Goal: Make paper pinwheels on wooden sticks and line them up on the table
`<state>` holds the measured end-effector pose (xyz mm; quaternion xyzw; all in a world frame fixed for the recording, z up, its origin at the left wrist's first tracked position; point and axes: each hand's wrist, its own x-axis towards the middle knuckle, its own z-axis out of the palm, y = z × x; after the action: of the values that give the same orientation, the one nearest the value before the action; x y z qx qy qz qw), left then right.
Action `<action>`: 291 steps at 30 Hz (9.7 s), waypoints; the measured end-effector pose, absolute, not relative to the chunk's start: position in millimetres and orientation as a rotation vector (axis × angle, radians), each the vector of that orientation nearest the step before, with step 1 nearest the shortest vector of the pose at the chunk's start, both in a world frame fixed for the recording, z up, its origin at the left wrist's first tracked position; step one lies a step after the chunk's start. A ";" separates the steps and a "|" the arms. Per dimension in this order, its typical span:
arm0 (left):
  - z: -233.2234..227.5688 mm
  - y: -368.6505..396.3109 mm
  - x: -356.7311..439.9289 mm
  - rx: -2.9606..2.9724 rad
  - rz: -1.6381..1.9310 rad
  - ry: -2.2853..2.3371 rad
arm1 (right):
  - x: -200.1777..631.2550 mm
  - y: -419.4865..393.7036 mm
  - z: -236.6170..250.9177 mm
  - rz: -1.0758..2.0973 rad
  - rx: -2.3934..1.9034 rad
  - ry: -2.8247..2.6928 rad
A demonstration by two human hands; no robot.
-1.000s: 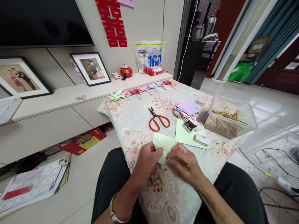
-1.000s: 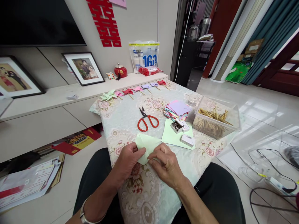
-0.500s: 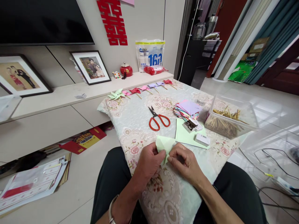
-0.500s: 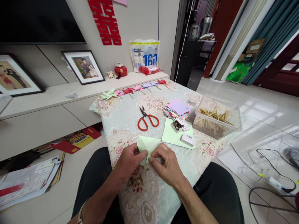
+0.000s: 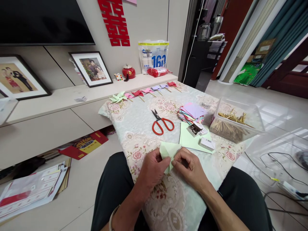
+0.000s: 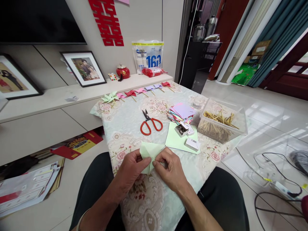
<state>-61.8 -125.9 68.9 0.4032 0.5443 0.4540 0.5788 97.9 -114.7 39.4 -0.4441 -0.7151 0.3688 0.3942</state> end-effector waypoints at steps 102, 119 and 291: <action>66.4 -122.9 -72.4 0.789 1.080 1.162 | 106.8 -111.9 27.1 1.047 -0.936 -1.111; 67.1 -115.0 -85.3 0.848 1.002 1.181 | 104.3 -116.9 38.2 0.720 -0.764 -1.922; 71.2 -117.5 -85.3 0.914 0.977 1.243 | 105.6 -118.3 37.0 0.753 -0.845 -1.715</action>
<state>-85.3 -117.5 71.2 0.3960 0.5387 0.4235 0.6113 105.6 -118.3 37.0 -0.3518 -0.7145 0.3137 0.5171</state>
